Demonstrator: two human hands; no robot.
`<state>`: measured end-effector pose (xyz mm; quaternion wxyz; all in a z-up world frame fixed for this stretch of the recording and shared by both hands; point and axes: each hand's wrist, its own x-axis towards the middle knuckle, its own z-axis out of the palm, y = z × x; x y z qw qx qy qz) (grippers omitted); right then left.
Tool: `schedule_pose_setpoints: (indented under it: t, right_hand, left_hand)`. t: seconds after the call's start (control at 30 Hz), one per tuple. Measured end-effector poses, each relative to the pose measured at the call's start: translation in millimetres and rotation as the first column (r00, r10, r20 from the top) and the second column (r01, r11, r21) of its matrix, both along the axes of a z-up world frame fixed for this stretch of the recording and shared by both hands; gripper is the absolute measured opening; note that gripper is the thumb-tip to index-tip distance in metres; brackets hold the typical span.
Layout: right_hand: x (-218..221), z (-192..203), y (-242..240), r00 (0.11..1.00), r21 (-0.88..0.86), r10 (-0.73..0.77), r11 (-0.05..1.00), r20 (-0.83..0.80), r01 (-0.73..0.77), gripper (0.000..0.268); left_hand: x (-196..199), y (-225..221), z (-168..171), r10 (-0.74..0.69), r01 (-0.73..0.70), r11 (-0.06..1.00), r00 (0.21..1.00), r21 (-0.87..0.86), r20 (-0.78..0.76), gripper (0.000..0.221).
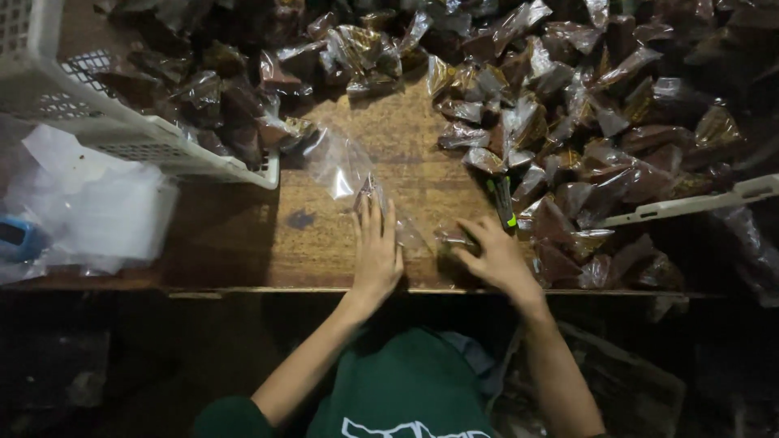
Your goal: Packing individually wrapped food items into larger plastic bags at a packaging station
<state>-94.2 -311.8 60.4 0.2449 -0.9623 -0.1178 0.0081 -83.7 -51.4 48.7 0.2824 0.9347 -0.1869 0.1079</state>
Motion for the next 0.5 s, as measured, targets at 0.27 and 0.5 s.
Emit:
schedule_pose_setpoints:
  t: [0.27, 0.5]
  right_hand:
    - [-12.4, 42.3, 61.5, 0.953, 0.364, -0.026, 0.921, -0.300, 0.140, 0.093]
    - [-8.1, -49.1, 72.9, 0.974, 0.581, -0.136, 0.785, -0.182, 0.218, 0.068]
  left_hand:
    - [5.1, 1.4, 7.0, -0.028, 0.028, 1.000, 0.999, -0.011, 0.041, 0.049]
    - [35.2, 41.9, 55.2, -0.192, 0.171, 0.980, 0.949, -0.102, -0.251, 0.123]
